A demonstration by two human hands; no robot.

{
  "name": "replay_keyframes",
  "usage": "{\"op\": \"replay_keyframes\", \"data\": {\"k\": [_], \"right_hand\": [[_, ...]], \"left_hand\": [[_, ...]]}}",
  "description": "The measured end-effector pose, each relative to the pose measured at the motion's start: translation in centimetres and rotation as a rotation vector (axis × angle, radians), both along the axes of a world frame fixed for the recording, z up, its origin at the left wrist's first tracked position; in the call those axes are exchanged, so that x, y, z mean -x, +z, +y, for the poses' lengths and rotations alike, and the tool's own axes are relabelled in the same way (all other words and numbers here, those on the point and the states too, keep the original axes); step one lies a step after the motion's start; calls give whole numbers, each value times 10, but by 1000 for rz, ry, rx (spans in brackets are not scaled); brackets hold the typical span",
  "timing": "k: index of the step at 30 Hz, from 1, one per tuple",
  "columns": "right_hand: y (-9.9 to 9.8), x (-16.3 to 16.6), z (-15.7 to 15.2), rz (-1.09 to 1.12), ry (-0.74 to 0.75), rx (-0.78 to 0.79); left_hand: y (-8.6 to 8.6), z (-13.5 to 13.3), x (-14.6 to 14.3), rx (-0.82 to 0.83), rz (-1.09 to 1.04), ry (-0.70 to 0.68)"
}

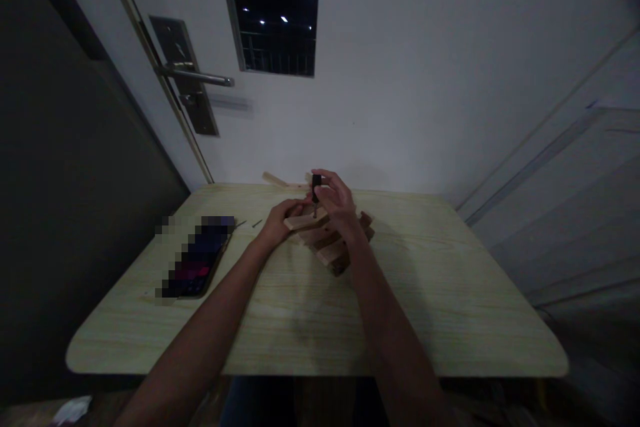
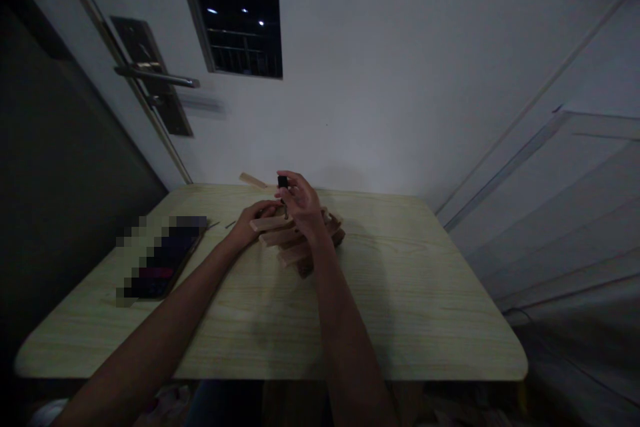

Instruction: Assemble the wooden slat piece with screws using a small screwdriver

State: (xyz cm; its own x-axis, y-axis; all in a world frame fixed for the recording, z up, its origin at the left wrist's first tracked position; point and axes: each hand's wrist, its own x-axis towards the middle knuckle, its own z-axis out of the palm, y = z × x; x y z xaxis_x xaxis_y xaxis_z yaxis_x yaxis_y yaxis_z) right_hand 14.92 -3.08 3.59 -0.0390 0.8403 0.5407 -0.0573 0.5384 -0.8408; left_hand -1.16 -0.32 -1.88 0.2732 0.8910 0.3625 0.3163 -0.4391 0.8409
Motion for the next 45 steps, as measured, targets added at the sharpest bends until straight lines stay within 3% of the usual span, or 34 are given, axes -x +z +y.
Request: {"op": "replay_keyframes", "data": {"k": [6,14,20,29,45], "right_hand": [[-3,-1,2,-10,96,-31],[-8,-1,5,-78,-74,-44],[-6,-2,1,-156,-109,-83],[-4,-1,0,-89,76,-31],[0,1,-5,-121,-13,38]], "left_hand": [[4,-2,0,40,-46,-73],[4,-3,-4,74,-83,-32],[1,-1,-4,17,-32,-20],[1,0,-3,2,-48,-40],[0,1,-3,2,-32,-22]]}}
